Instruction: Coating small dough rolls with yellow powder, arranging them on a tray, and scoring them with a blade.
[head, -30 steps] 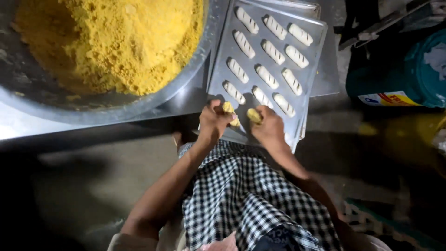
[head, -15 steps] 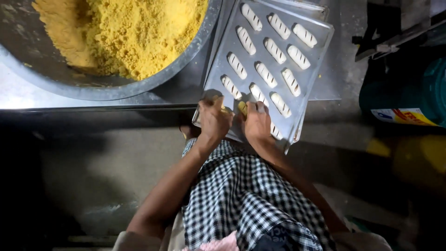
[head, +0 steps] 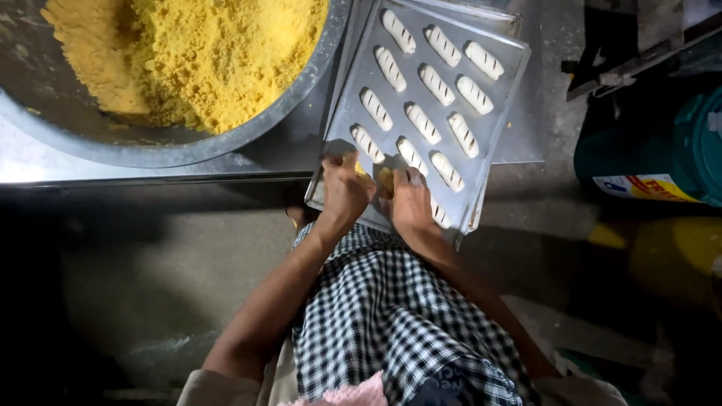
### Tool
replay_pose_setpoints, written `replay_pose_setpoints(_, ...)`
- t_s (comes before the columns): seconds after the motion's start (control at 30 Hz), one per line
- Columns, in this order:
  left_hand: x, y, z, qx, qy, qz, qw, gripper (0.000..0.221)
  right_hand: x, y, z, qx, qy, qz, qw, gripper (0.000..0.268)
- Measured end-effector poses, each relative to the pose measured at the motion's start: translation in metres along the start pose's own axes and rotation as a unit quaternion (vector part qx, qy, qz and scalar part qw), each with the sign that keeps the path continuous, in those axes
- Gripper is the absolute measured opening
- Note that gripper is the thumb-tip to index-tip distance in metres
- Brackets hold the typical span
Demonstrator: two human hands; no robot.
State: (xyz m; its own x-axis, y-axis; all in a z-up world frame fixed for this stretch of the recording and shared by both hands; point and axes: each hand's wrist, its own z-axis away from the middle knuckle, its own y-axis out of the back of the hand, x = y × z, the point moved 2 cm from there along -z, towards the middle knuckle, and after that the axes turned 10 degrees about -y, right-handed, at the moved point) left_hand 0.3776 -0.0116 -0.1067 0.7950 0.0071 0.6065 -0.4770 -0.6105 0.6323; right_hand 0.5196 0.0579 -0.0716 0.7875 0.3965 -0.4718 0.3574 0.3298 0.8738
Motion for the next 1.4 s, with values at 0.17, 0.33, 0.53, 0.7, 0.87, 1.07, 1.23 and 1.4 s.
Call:
replay_pose_setpoints(0.17,0.015,0.019,-0.010,-0.028,0.050,0.022,0.998,0.068,-0.008,0.021,0.012,-0.054,-0.036,0.012,0.998,0.061)
replay_pose_setpoints(0.33,0.007,0.009,0.000,0.013,0.057,0.013,0.998,0.070,0.013,0.005,0.018,-0.056,-0.027,0.000,0.998,0.065)
replay_pose_setpoints(0.53,0.019,0.033,-0.007,-0.019,0.069,0.023,0.997,0.077,0.021,0.039,0.036,0.008,0.008,-0.060,0.998,0.057)
replay_pose_setpoints(0.7,0.031,0.072,-0.007,-0.023,0.035,0.034,0.999,0.071,0.052,0.066,0.051,0.066,-0.036,-0.040,0.996,0.033)
replay_pose_setpoints(0.87,0.046,0.112,-0.020,-0.031,0.202,0.090,0.975,0.066,0.057,0.058,0.051,0.065,-0.026,0.001,0.998,0.037)
replay_pose_setpoints(1.07,0.046,0.182,-0.029,0.073,0.202,0.098,0.972,0.051,0.044,0.057,0.043,-0.006,-0.073,-0.009,0.997,0.040)
replay_pose_setpoints(1.23,0.019,0.259,-0.040,0.164,0.155,0.079,0.971,0.040,0.021,0.069,0.004,-0.078,-0.136,-0.295,0.942,0.035)
replay_pose_setpoints(1.4,-0.030,0.318,-0.043,0.241,0.184,0.078,0.950,0.036,-0.129,0.100,-0.077,-0.206,-0.057,-0.431,0.877,0.052)
